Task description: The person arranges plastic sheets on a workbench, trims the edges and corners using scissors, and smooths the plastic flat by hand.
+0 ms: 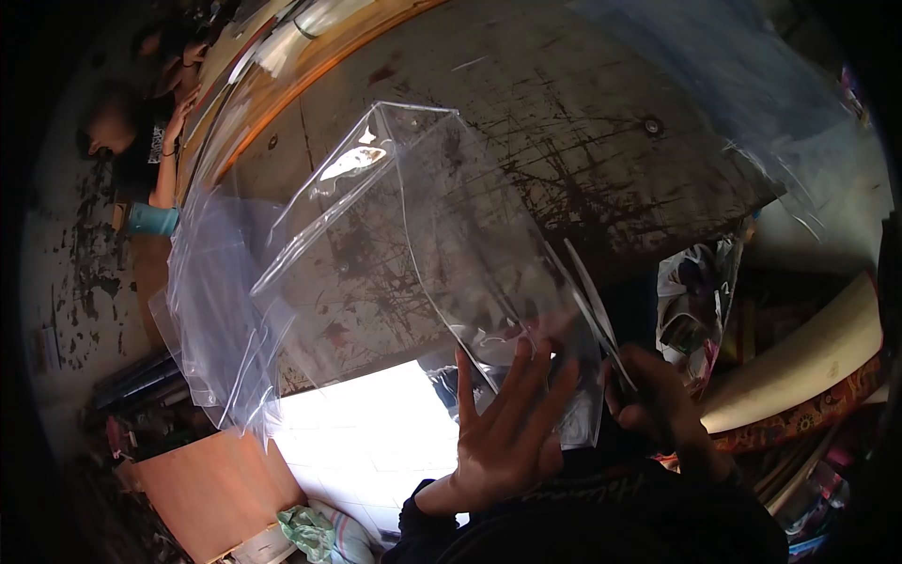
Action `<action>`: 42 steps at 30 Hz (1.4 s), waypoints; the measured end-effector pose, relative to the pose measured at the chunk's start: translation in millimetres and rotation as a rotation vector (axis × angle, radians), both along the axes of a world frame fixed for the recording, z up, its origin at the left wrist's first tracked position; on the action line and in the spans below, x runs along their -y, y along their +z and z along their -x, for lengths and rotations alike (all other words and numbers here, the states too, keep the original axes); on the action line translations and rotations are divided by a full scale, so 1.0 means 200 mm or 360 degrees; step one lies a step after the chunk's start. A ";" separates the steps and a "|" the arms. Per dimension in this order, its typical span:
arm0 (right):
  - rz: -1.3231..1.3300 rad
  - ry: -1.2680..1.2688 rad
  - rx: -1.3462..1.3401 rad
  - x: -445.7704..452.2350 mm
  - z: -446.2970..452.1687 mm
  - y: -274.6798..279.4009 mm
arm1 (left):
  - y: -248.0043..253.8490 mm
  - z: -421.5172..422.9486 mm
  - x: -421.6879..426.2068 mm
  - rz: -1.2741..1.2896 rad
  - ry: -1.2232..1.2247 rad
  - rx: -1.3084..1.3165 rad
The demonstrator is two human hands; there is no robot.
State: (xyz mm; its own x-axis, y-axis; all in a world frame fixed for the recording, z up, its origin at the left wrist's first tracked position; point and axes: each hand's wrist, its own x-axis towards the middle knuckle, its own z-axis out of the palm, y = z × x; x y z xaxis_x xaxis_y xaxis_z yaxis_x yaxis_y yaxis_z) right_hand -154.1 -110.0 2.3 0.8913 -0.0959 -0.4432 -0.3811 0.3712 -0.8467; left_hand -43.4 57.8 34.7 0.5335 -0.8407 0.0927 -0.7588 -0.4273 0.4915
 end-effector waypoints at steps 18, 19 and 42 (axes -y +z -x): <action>0.0150 -0.0043 0.0059 0.01 -0.05 0.04 | -0.02 0.08 -0.02 0.0058 0.0041 -0.0143; 0.0165 -0.0025 0.0002 0.01 -0.05 0.05 | -0.02 0.08 -0.02 0.0071 0.0033 -0.0145; 0.0185 -0.0165 0.0035 0.00 -0.05 -0.03 | 0.01 -0.20 0.17 -0.0097 0.0127 0.0237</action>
